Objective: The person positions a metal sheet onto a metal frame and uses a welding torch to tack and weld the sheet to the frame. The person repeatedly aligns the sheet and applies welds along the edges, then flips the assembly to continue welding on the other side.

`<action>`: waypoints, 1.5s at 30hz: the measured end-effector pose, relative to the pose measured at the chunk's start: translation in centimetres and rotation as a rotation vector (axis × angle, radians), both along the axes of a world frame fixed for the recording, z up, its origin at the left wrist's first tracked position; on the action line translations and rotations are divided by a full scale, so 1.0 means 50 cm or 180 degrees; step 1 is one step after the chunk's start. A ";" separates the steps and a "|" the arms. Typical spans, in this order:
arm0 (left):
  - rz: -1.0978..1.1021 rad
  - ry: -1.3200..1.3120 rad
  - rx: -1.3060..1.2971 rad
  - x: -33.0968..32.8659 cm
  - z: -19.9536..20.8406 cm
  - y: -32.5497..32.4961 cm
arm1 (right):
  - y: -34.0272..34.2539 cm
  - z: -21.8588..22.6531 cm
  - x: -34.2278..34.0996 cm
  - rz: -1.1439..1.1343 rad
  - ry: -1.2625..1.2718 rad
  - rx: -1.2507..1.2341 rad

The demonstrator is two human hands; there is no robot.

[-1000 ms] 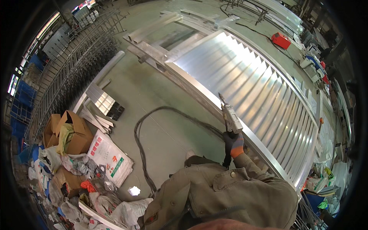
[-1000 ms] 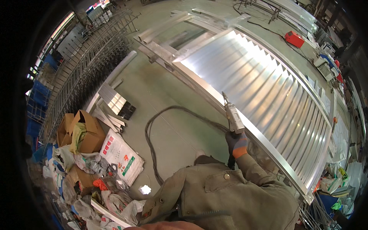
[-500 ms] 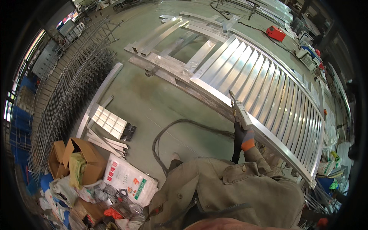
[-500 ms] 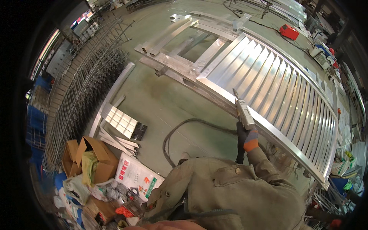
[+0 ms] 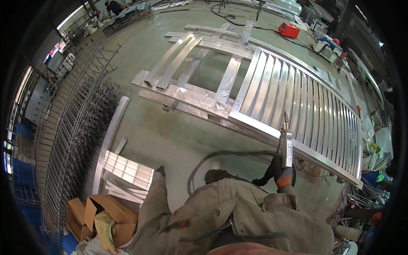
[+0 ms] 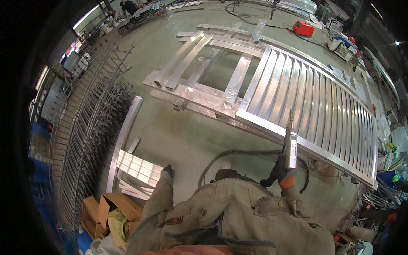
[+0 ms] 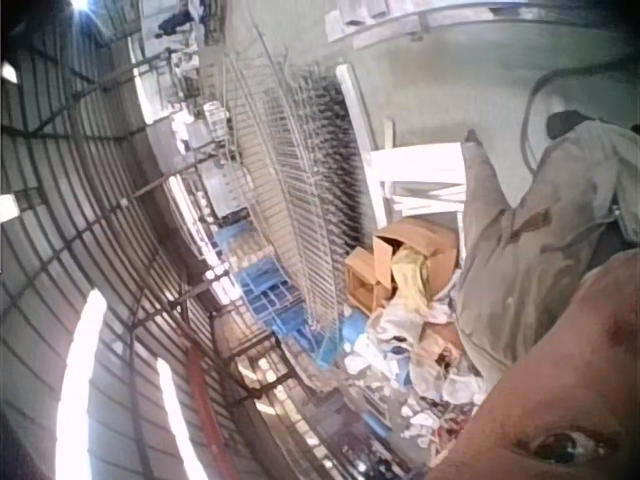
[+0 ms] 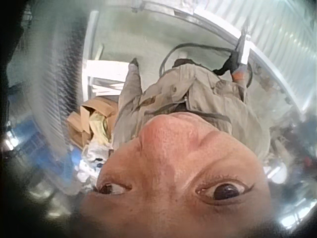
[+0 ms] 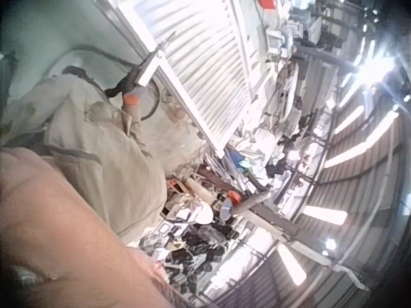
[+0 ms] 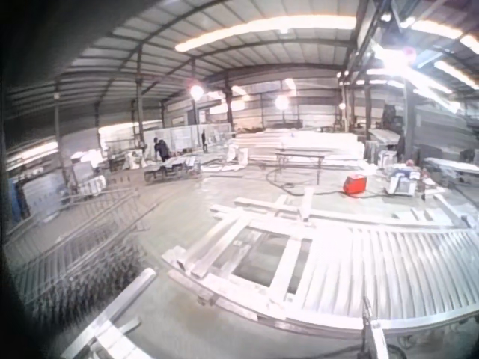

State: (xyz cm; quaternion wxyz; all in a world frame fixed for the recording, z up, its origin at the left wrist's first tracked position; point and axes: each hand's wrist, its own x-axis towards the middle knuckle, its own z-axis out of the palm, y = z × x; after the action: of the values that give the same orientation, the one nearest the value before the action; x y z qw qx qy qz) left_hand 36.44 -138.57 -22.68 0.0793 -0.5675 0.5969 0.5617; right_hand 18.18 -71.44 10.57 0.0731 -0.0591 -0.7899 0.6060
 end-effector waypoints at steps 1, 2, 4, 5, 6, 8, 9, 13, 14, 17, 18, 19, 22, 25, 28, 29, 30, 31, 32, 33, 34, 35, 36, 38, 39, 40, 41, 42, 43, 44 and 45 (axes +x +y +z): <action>0.0031 0.0464 -0.0324 -0.069 -0.028 0.027 | -0.010 -0.022 -0.018 -0.0083 -0.0057 -0.0062; -0.0131 0.0412 -0.0222 -0.141 -0.037 0.028 | -0.022 -0.045 -0.047 -0.0158 -0.0080 -0.0141; -0.1041 0.0792 -0.0834 -0.275 -0.030 0.072 | -0.054 -0.086 -0.098 -0.0348 -0.0411 -0.0539; -0.0535 0.0923 -0.0035 -0.315 -0.011 0.119 | -0.073 -0.101 -0.138 -0.0410 -0.0312 -0.0656; -0.1107 0.1169 -0.0424 -0.365 0.021 0.133 | -0.092 -0.115 -0.162 -0.0529 -0.0311 -0.0989; -0.2210 0.0927 -0.0939 -0.452 0.102 0.170 | -0.137 -0.125 -0.209 -0.0635 -0.0008 -0.0961; -0.2203 0.0994 -0.0873 -0.530 0.145 0.168 | -0.163 -0.122 -0.233 -0.0615 0.0238 -0.0546; -0.2270 0.1465 -0.0567 -0.772 0.264 0.161 | -0.242 -0.058 -0.242 -0.1133 0.0839 0.0630; -0.2217 0.1438 -0.0664 -0.847 0.277 0.160 | -0.255 -0.040 -0.249 -0.1268 0.1027 0.0908; -0.3010 0.2036 -0.1413 -1.073 0.294 0.137 | -0.293 -0.001 -0.224 -0.1690 0.0657 0.1414; -0.3283 0.2147 -0.1534 -1.139 0.293 0.135 | -0.303 0.008 -0.202 -0.1744 0.0340 0.1334; -0.3160 0.2615 -0.1173 -1.215 0.295 0.155 | -0.311 0.019 -0.194 -0.1829 0.0115 0.1232; -0.3458 0.2963 -0.1048 -1.405 0.316 0.234 | -0.370 0.049 -0.178 -0.2381 -0.0478 0.1076; -0.3700 0.2749 -0.1020 -1.534 0.339 0.336 | -0.474 0.100 -0.195 -0.2721 -0.0276 0.1443; -0.4014 0.2634 -0.0851 -1.606 0.329 0.449 | -0.613 0.165 -0.221 -0.3056 -0.0673 0.1150; -0.4101 0.2851 -0.0968 -1.617 0.321 0.480 | -0.659 0.180 -0.236 -0.3077 -0.0678 0.1276; -0.4247 0.2722 -0.1058 -1.631 0.314 0.511 | -0.697 0.189 -0.255 -0.3157 -0.0638 0.1231; -0.4387 0.2657 -0.1177 -1.643 0.308 0.543 | -0.734 0.200 -0.268 -0.3158 -0.0833 0.1070; -0.4210 0.2457 -0.1212 -1.641 0.301 0.575 | -0.765 0.211 -0.277 -0.3099 -0.0866 0.1229; -0.4035 0.2250 -0.1269 -1.639 0.299 0.601 | -0.793 0.222 -0.287 -0.3015 -0.0915 0.1376; -0.4097 0.1853 -0.1558 -1.635 0.299 0.623 | -0.821 0.226 -0.299 -0.3023 -0.0920 0.1468; -0.4138 0.2006 -0.1777 -1.632 0.304 0.643 | -0.841 0.229 -0.309 -0.3019 -0.0919 0.1563; -0.4211 0.2082 -0.2003 -1.629 0.310 0.662 | -0.855 0.227 -0.320 -0.2957 -0.0866 0.1588; -0.4508 0.2558 -0.2365 -1.633 0.327 0.695 | -0.894 0.216 -0.338 -0.3223 -0.0958 0.1233; -0.4557 0.2688 -0.2446 -1.634 0.332 0.713 | -0.907 0.208 -0.344 -0.3262 -0.0987 0.1088; -0.4554 0.2889 -0.2577 -1.633 0.334 0.732 | -0.923 0.200 -0.347 -0.3441 -0.1315 0.0583; -0.4614 0.2981 -0.2694 -1.634 0.332 0.751 | -0.935 0.184 -0.354 -0.3518 -0.1304 0.0542; -0.4560 0.2861 -0.2551 -1.637 0.327 0.774 | -0.946 0.169 -0.360 -0.3595 -0.1292 0.0501; -0.4538 0.2591 -0.2513 -1.642 0.318 0.794 | -0.954 0.156 -0.362 -0.3656 -0.1417 0.0488; -0.4537 0.2293 -0.2483 -1.646 0.305 0.812 | -0.961 0.143 -0.364 -0.3685 -0.1362 0.0240; -0.4477 0.2062 -0.2482 -1.642 0.286 0.827 | -0.969 0.131 -0.366 -0.3724 -0.1379 0.0094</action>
State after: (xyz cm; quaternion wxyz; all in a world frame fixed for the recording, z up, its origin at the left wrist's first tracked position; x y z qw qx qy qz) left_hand -45.64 -97.24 -8.38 0.0341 0.1346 0.9524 0.2714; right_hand -0.12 -119.90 17.14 0.2319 -0.6026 -0.6318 0.4289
